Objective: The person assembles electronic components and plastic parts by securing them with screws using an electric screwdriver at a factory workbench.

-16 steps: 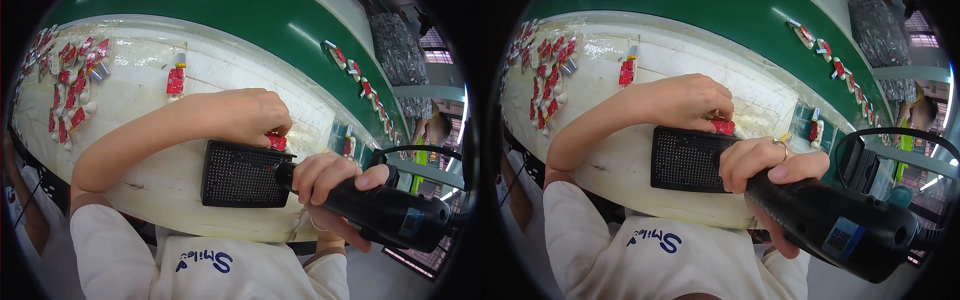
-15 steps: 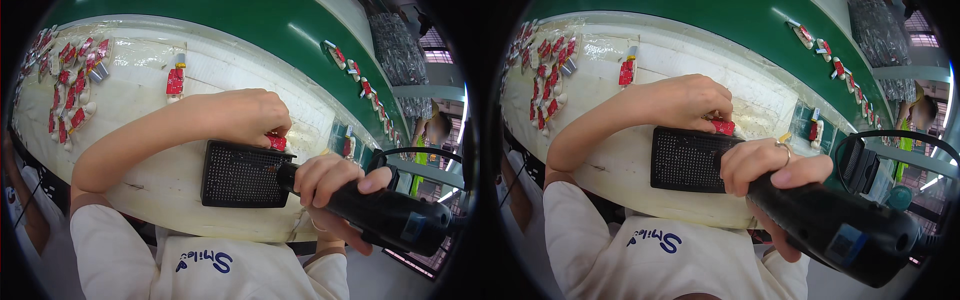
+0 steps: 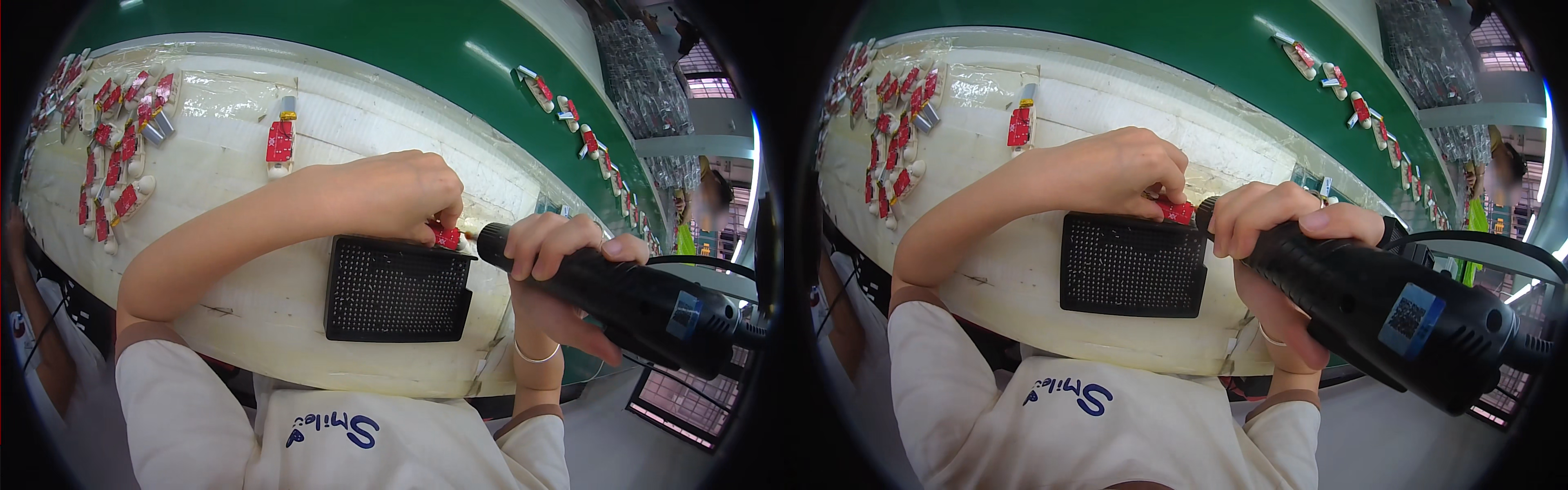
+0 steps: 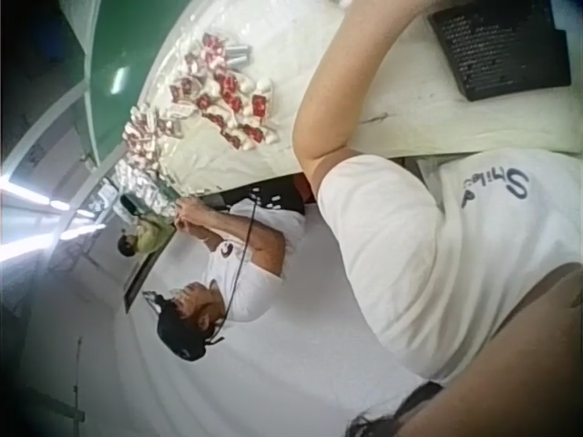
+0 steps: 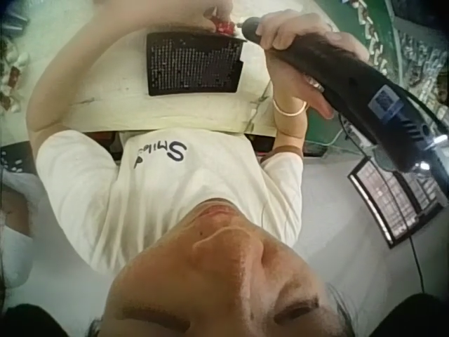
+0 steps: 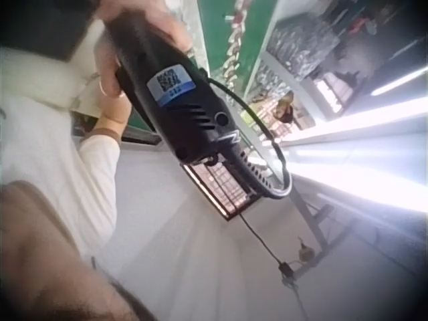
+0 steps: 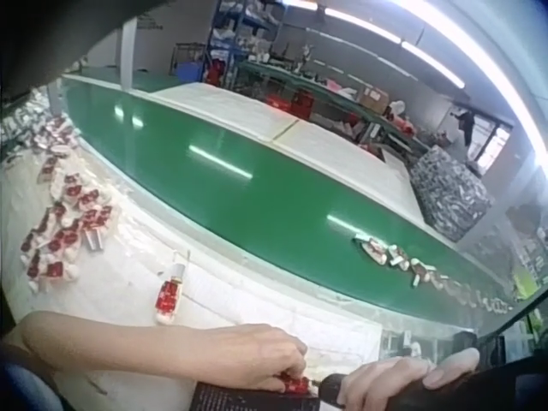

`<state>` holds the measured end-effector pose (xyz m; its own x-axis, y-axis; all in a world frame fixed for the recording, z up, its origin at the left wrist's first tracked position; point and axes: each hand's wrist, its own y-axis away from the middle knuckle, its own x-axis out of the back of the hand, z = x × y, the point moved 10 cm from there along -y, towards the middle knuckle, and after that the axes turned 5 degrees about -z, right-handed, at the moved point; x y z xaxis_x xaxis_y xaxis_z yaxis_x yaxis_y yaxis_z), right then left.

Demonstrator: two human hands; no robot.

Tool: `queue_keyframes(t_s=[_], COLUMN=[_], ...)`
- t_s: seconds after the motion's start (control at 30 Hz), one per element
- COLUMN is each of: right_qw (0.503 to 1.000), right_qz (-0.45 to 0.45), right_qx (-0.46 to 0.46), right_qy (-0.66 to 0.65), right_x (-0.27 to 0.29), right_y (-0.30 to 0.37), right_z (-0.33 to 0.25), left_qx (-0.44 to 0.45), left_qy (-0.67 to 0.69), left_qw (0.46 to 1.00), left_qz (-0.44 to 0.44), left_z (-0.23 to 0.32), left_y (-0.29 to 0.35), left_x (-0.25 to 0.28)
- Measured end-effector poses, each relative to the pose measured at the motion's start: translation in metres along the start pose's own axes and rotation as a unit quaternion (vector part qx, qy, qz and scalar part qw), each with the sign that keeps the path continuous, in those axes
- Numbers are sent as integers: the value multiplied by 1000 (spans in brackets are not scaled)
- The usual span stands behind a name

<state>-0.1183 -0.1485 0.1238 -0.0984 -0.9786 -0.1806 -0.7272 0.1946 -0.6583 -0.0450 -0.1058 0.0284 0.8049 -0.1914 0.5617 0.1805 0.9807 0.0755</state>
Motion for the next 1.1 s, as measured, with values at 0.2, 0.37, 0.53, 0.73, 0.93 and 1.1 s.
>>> queue_keyframes(t_s=[0.2, 0.37, 0.53, 0.73, 0.93, 1.1], right_qw=[1000, 999, 990, 977, 978, 971], right_qz=[-1, 18, 96, 158, 152, 188], right_qx=[-8, 18, 34, -2, 8, 12], right_qy=[-17, 39, 93, 145, 144, 148], right_x=[0, -2, 20, 46, 47, 64], right_y=[-8, -8, -1, 6, 3, 12], right_z=[12, 3, -3, 14, 27, 19], left_qx=[9, -51, -10, 152, 242, 271], left_qy=[-22, -117, -319, -403, -404, -412], left_qw=[1000, 991, 923, 822, 730, 693], left_qz=[-5, 35, 213, 373, 495, 526], left_z=[-1, 16, 6, -19, -74, -108], left_y=[-1, 6, 47, 130, 234, 276], left_x=[1, 4, 9, 62, 133, 178])
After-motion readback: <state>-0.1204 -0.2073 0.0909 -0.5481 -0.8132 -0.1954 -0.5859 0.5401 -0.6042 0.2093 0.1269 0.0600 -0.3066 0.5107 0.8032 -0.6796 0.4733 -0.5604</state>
